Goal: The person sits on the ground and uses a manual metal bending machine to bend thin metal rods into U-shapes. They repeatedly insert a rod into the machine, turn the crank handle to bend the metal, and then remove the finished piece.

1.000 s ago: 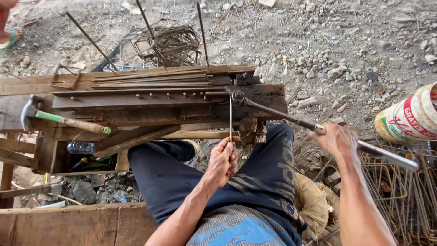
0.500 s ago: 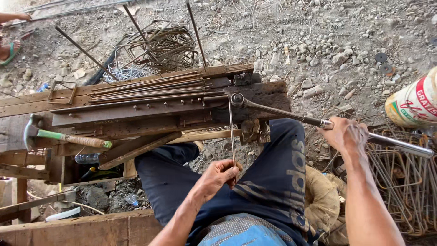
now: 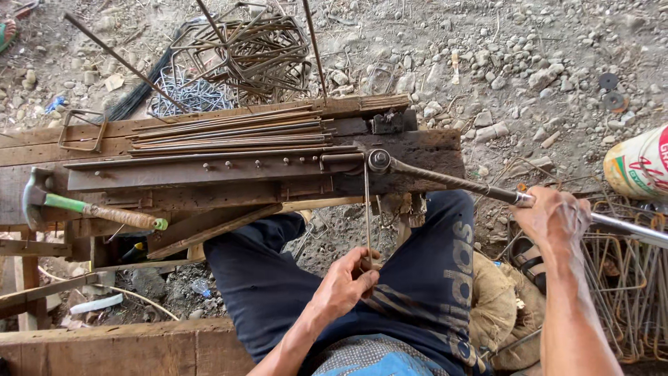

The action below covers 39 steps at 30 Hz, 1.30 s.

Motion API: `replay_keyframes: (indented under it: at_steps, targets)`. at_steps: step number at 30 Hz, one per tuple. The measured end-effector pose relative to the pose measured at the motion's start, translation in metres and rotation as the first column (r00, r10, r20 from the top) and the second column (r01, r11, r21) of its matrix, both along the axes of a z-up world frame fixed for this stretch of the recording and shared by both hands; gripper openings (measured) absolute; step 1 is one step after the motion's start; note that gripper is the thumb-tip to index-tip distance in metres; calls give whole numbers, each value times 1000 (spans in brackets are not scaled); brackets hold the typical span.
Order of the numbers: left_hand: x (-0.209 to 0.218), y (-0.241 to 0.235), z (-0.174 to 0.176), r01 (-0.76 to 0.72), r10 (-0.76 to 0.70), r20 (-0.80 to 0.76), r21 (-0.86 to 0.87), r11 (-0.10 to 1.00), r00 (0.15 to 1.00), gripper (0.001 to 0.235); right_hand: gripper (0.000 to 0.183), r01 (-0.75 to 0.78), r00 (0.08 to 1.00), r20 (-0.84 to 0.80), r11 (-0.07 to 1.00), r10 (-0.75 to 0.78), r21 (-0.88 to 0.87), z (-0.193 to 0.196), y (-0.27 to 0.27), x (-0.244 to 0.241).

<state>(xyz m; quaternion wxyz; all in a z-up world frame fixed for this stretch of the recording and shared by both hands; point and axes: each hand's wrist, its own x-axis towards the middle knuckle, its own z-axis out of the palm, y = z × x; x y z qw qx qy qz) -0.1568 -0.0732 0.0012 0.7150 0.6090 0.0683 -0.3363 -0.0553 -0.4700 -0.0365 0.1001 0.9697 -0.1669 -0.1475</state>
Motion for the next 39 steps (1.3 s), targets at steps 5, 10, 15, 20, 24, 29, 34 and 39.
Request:
replay_keyframes:
  at_steps: [5,10,15,20,24,29,34,39]
  targets:
    - [-6,-3,23,-139,82,-153,-412,901,985,27,45,-25,994,112,997,16,73,13,10,-2]
    - [9,-15,82,-390,184,-357,-682,618,916,16,47,1,1000,0,1000,-1,14,20,13,5]
    - [21,11,111,-484,130,-475,-776,406,870,12,50,-55,995,84,998,52,36,0,-3,0]
    - [-7,65,80,-24,-42,-160,-387,922,986,34,41,-97,987,133,995,93,18,3,-1,-4]
    - [-17,62,67,23,-35,-123,-96,995,992,13,38,-97,985,144,994,91,41,3,-1,1]
    - [-22,47,58,-77,60,-140,-121,990,988,19,33,-93,973,213,995,85,25,1,-3,0]
    - [-19,45,60,-78,60,-168,-98,992,984,13,35,-120,964,246,990,99,72,-3,-8,-4]
    - [-16,44,64,-31,20,-113,-98,995,993,13,45,-154,956,285,949,71,277,4,-2,-8]
